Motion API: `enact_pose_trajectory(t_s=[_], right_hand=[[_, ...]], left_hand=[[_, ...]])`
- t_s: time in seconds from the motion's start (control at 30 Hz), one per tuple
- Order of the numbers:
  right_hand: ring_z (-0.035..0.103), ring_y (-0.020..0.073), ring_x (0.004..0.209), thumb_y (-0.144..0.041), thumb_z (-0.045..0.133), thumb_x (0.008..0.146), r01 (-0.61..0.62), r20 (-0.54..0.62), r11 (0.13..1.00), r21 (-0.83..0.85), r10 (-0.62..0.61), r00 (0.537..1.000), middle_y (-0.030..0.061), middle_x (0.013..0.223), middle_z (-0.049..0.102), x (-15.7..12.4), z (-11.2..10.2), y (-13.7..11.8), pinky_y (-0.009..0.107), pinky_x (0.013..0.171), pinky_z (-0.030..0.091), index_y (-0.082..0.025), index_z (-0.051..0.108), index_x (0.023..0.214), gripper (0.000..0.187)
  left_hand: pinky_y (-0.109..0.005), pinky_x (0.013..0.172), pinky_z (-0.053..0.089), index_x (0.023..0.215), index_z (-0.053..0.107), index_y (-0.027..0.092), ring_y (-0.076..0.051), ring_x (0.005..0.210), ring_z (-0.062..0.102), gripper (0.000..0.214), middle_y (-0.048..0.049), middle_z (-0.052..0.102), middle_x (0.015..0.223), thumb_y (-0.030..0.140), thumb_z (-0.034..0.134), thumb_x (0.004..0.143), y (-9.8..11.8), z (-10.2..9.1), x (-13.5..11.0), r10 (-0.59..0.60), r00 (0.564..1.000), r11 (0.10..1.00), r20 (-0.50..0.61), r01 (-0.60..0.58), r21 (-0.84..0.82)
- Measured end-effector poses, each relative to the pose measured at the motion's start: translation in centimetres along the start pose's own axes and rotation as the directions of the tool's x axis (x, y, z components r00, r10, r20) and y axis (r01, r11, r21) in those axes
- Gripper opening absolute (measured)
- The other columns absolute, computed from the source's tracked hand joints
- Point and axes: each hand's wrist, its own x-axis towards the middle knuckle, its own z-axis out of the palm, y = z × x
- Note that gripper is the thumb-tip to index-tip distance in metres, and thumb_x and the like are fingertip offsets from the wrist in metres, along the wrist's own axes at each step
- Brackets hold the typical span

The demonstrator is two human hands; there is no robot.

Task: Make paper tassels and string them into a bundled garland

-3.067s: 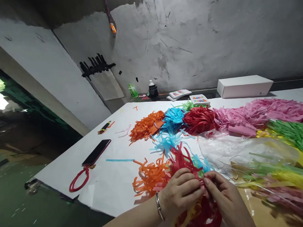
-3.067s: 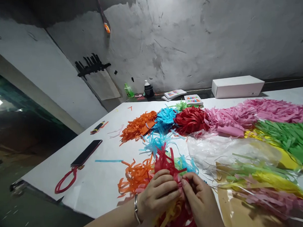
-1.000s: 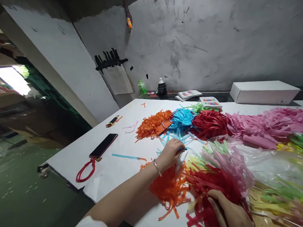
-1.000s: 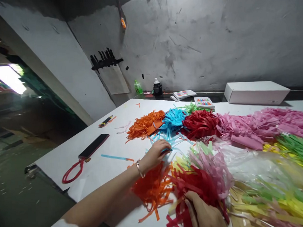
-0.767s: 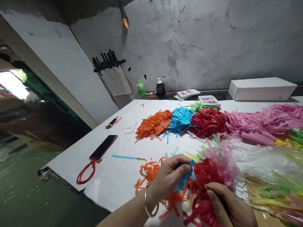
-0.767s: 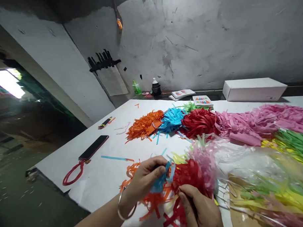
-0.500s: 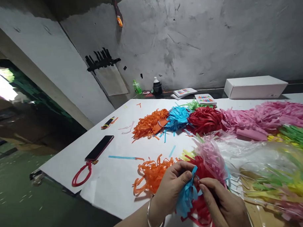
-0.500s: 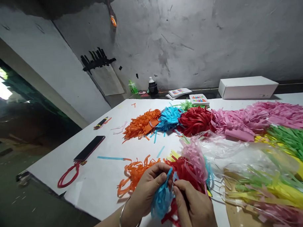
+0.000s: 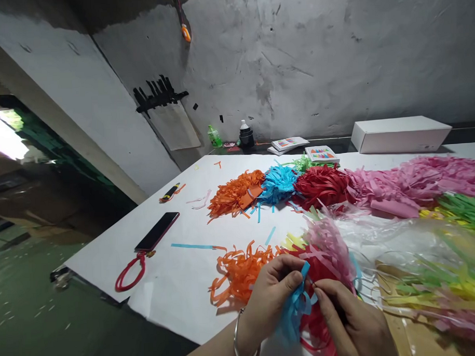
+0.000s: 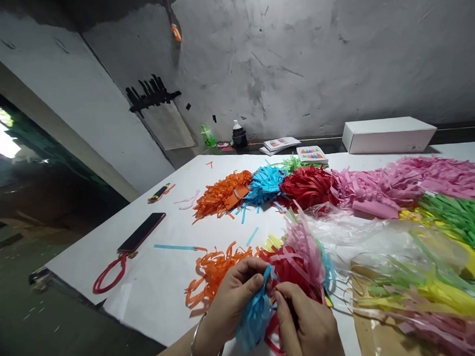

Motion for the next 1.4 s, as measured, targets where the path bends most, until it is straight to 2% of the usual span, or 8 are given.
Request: enact_pose_trajectory(t_s=[0.3,0.5,0.77,0.9,1.07,1.23,1.3,1.4], right_hand=[[0.071,0.0129,0.059,-0.027,0.046,0.101,0.204,0.147,0.976,-0.07,-0.192,0.97,-0.003,0.077,0.074,0.4,-1.3,0.9,0.018,0.056,0.052,-0.026,0.061,0.102,0.016],[0.068,0.014,0.064,-0.038,0.049,0.1,-0.184,0.304,0.964,0.193,0.119,0.945,-0.0016,0.078,0.071,0.0,-0.8,1.3,0.019,0.057,0.052,-0.028,0.054,0.124,0.027],[0.037,0.0074,0.044,-0.062,0.055,0.091,-0.625,0.549,0.616,0.479,0.345,0.761,-0.0099,0.056,0.041,0.3,-0.1,1.0,0.017,0.042,0.028,-0.019,0.053,0.125,0.055],[0.055,0.012,0.053,-0.051,0.049,0.097,-0.441,0.477,0.849,0.29,0.271,0.836,-0.0019,0.066,0.06,0.2,-0.1,1.5,0.02,0.048,0.04,-0.021,0.064,0.103,0.034],[0.065,0.017,0.07,-0.044,0.048,0.097,-0.139,0.119,0.987,0.079,0.129,0.985,0.0015,0.08,0.068,-0.1,0.4,2.1,0.024,0.064,0.051,-0.024,0.065,0.084,0.029],[0.069,0.0196,0.08,-0.055,0.053,0.094,-0.352,-0.162,0.91,0.218,0.389,0.907,0.0061,0.091,0.072,0.4,-0.2,1.9,0.024,0.066,0.054,-0.021,0.065,0.09,0.036],[0.066,0.0168,0.064,-0.056,0.049,0.095,-0.423,-0.074,0.83,0.364,0.479,0.875,0.0033,0.077,0.07,0.6,-0.5,1.5,0.023,0.057,0.053,-0.022,0.062,0.088,0.038],[0.057,0.0148,0.044,-0.053,0.044,0.098,-0.452,0.258,0.831,0.324,0.383,0.887,-0.0012,0.057,0.063,0.6,0.0,1.7,0.022,0.044,0.046,-0.023,0.065,0.096,0.036]], left_hand=[[-0.02,0.073,0.05,0.116,0.064,0.025,-0.011,0.077,0.064,0.039,0.0006,0.07,0.083,0.027,0.081,0.081,0.2,-0.5,-0.5,0.204,0.974,0.926,0.097,-0.224,0.304],[-0.021,0.075,0.051,0.126,0.059,0.026,-0.012,0.079,0.066,0.045,0.0003,0.07,0.083,0.019,0.076,0.084,0.5,-0.8,-0.9,0.22,0.961,0.884,0.169,-0.27,0.382],[-0.025,0.077,0.053,0.145,0.042,0.033,-0.014,0.079,0.067,0.064,-0.0013,0.071,0.086,0.021,0.07,0.089,0.2,-1.3,-1.0,0.296,0.885,0.767,0.359,-0.444,0.463],[-0.028,0.076,0.053,0.154,0.026,0.034,-0.015,0.075,0.066,0.072,-0.0017,0.072,0.086,0.023,0.065,0.094,-0.4,-1.3,-0.9,0.438,0.779,0.53,0.448,-0.627,0.572],[-0.028,0.075,0.055,0.152,0.031,0.028,-0.017,0.076,0.069,0.07,-0.0035,0.074,0.085,0.026,0.066,0.092,-2.5,-1.1,-1.1,0.484,0.811,0.502,0.329,-0.565,0.655],[-0.026,0.072,0.056,0.139,0.05,0.021,-0.019,0.074,0.072,0.05,-0.0062,0.075,0.084,0.03,0.062,0.092,-4.6,-0.8,-1.2,0.359,0.732,0.435,0.579,-0.68,0.591],[-0.03,0.08,0.055,0.117,0.064,0.021,-0.021,0.082,0.071,0.026,-0.0078,0.075,0.089,0.031,0.057,0.094,-3.8,-1.3,-1.1,0.355,0.668,0.32,0.654,-0.744,0.586],[-0.035,0.088,0.051,0.096,0.064,0.02,-0.022,0.095,0.067,0.018,-0.0096,0.072,0.098,0.026,0.048,0.098,-0.6,-3.3,-0.6,0.512,0.769,0.267,0.382,-0.566,0.78]])
